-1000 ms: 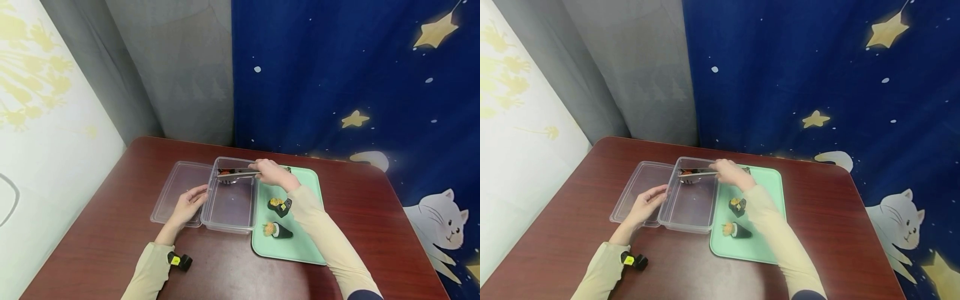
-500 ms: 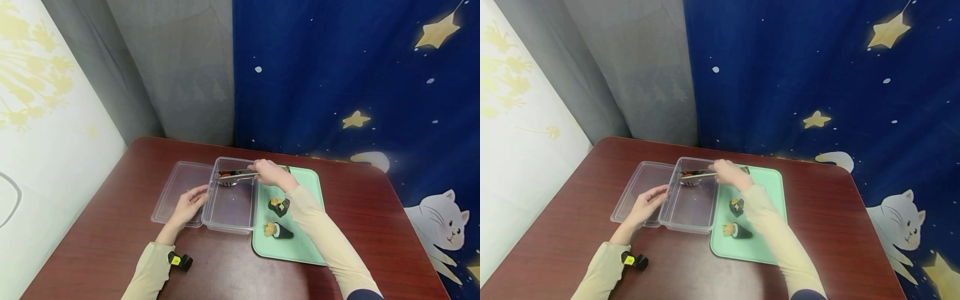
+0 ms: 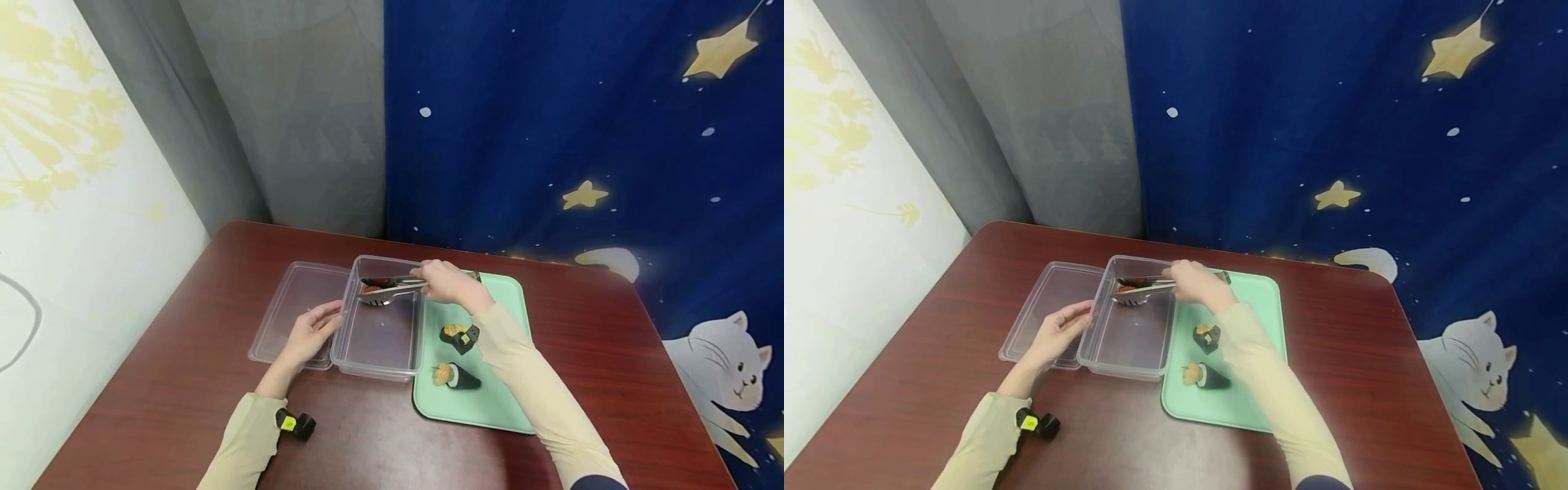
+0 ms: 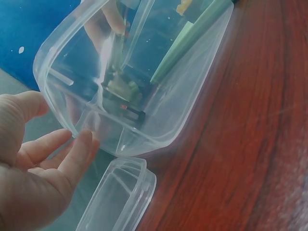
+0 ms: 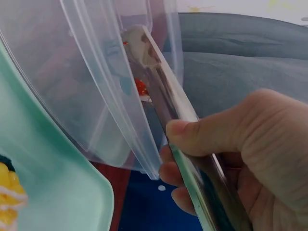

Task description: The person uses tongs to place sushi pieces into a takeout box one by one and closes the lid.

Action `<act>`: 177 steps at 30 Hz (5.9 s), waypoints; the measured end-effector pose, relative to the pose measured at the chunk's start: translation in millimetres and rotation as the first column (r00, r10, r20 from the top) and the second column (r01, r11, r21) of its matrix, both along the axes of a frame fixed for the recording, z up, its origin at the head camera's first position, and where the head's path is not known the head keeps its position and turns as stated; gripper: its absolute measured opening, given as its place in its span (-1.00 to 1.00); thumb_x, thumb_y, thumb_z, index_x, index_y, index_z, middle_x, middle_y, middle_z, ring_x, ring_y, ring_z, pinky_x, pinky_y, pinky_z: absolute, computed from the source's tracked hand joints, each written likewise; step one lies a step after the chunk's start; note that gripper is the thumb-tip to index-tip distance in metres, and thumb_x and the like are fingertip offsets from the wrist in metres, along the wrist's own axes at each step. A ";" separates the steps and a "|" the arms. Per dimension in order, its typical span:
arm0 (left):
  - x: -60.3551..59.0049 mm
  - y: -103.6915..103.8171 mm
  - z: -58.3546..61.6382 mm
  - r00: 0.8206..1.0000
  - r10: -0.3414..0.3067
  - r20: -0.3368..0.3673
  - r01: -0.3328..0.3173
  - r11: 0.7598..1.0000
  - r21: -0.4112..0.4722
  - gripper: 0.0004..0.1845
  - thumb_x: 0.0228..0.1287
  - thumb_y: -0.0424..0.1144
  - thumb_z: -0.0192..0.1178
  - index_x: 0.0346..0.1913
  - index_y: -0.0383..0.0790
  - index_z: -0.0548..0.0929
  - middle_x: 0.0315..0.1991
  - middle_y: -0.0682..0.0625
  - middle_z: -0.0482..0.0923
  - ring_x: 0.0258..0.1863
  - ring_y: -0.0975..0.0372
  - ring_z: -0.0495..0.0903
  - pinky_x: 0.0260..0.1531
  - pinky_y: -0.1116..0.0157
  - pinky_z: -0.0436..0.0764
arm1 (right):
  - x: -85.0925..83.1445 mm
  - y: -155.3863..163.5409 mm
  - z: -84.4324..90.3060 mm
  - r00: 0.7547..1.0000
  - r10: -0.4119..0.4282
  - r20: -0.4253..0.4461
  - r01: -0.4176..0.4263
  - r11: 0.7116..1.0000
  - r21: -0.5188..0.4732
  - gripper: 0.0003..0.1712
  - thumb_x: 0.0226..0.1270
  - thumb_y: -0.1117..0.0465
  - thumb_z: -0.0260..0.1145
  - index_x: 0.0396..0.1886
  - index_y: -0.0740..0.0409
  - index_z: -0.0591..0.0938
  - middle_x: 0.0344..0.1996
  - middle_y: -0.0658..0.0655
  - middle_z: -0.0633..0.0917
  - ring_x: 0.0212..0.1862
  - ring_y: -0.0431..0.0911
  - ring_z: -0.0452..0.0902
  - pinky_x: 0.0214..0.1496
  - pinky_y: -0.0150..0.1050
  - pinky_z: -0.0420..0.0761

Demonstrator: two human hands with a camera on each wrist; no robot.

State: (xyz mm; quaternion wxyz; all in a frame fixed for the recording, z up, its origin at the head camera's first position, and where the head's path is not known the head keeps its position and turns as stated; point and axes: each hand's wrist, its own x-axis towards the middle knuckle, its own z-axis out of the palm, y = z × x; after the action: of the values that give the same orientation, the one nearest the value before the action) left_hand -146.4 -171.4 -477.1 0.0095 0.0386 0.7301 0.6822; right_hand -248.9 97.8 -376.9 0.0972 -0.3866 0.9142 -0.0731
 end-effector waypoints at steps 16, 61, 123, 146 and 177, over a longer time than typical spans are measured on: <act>0.8 1.2 0.7 1.000 0.000 0.017 0.000 1.000 0.000 -0.58 0.30 -0.45 0.11 0.19 -0.54 0.41 0.12 -0.41 0.44 0.10 -0.08 0.47 -0.08 0.50 0.53 | 9.0 52.8 -1.1 0.999 -0.042 -0.025 0.033 0.960 -0.278 -0.47 0.23 0.36 0.25 0.22 0.36 0.44 -0.11 0.27 0.59 -0.44 -0.14 0.36 -0.31 -0.21 0.47; 2.4 -0.1 -1.5 1.000 -0.022 0.000 0.022 1.000 -0.020 -0.57 0.34 -0.41 0.09 0.21 -0.55 0.38 0.10 -0.45 0.44 0.07 -0.16 0.47 -0.07 0.50 0.52 | 60.3 233.4 -51.6 0.949 -0.314 0.014 0.293 0.868 -0.401 -0.49 0.12 0.35 0.38 0.10 0.39 0.52 -0.28 0.17 0.61 -0.36 -0.15 0.39 -0.34 -0.19 0.43; 2.4 1.0 -2.3 1.000 0.006 -0.006 -0.006 1.000 0.004 -0.60 0.31 -0.47 0.08 0.18 -0.58 0.39 0.09 -0.45 0.44 0.07 -0.17 0.46 -0.08 0.49 0.53 | 41.1 230.4 -35.6 0.951 -0.306 -0.054 0.251 0.860 -0.445 -0.56 0.02 0.43 0.42 -0.02 0.37 0.61 -0.34 0.11 0.65 -0.40 -0.26 0.38 -0.40 -0.31 0.43; 1.6 1.6 -1.1 1.000 0.001 -0.011 -0.001 1.000 -0.004 -0.59 0.32 -0.46 0.08 0.18 -0.60 0.38 0.10 -0.46 0.42 0.05 -0.06 0.51 -0.08 0.50 0.53 | 15.0 167.7 18.6 0.977 -0.201 -0.068 0.147 0.872 -0.467 -0.58 0.17 0.41 0.33 0.07 0.31 0.58 -0.33 0.11 0.64 -0.35 -0.11 0.35 -0.34 -0.17 0.42; -0.2 0.2 -3.2 1.000 -0.007 -0.014 0.007 1.000 0.006 -0.60 0.31 -0.45 0.10 0.17 -0.57 0.41 0.06 -0.46 0.46 0.04 -0.09 0.50 -0.09 0.49 0.54 | -8.1 86.4 -1.4 0.995 0.009 0.104 0.024 0.949 -0.314 -0.55 0.21 0.39 0.29 0.11 0.43 0.52 -0.07 0.27 0.63 -0.26 -0.08 0.48 -0.21 -0.17 0.54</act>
State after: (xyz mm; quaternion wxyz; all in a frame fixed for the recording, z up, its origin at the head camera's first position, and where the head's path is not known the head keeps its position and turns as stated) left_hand -146.6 -171.3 -480.3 0.0067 0.0459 0.7281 0.6839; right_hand -256.9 184.2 -378.3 0.0816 -0.3893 0.8860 -0.2384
